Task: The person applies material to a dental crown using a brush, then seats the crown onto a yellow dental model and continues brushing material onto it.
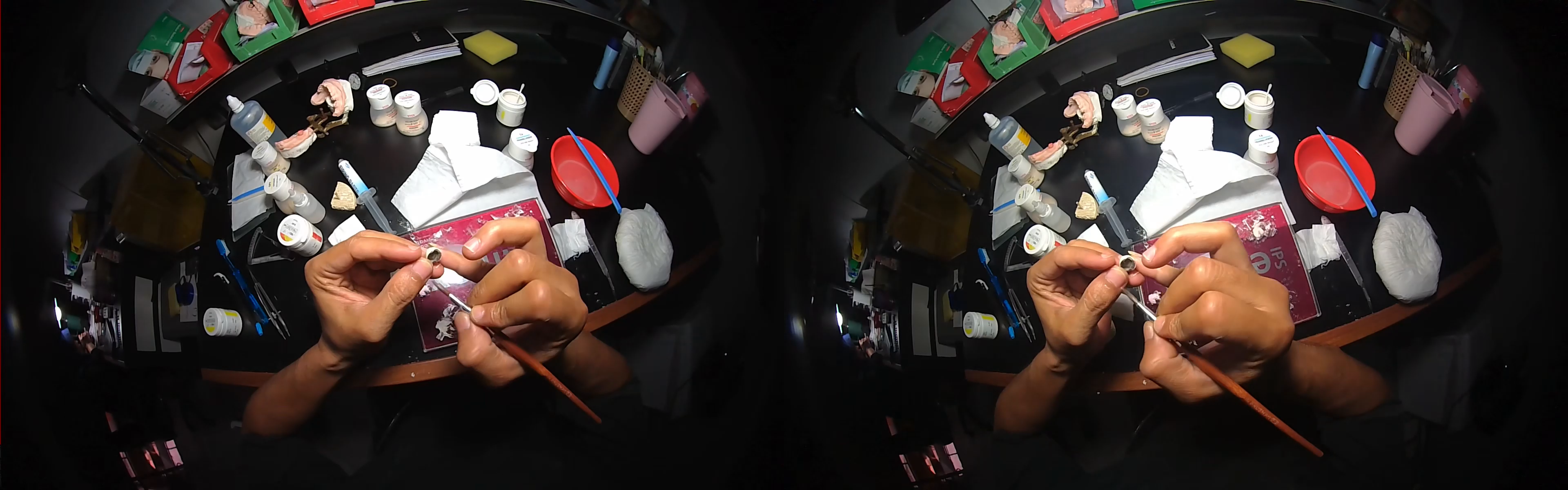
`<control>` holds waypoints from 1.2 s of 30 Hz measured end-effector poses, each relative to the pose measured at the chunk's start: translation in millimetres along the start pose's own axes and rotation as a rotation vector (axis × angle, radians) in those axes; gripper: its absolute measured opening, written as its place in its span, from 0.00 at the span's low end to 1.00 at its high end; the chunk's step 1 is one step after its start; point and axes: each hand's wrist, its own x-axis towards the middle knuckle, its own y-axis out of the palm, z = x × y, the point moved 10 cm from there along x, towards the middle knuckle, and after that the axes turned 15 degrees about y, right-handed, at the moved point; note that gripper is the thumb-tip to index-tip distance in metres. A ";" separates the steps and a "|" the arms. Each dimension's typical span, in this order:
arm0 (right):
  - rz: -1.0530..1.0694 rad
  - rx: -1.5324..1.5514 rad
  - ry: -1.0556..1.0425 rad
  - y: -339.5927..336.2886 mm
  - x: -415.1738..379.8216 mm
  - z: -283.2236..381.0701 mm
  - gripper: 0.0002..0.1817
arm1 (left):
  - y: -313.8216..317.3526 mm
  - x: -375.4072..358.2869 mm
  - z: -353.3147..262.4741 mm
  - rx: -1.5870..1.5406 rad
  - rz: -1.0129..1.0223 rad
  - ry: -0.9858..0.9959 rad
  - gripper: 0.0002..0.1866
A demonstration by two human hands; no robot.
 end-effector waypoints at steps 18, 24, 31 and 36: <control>-0.045 -0.070 0.030 -7.0 3.6 2.4 0.14 | 3.6 0.7 -4.3 0.013 0.036 0.051 0.07; -0.039 -0.056 0.036 -6.6 3.5 1.0 0.14 | 3.2 0.6 -4.4 0.010 0.033 0.052 0.07; -0.015 -0.082 -0.026 -5.0 1.5 1.1 0.16 | 2.6 0.3 -4.8 0.031 0.047 0.051 0.07; -0.021 -0.071 0.031 -6.1 3.6 2.1 0.14 | 3.5 0.7 -5.4 0.031 0.045 0.045 0.06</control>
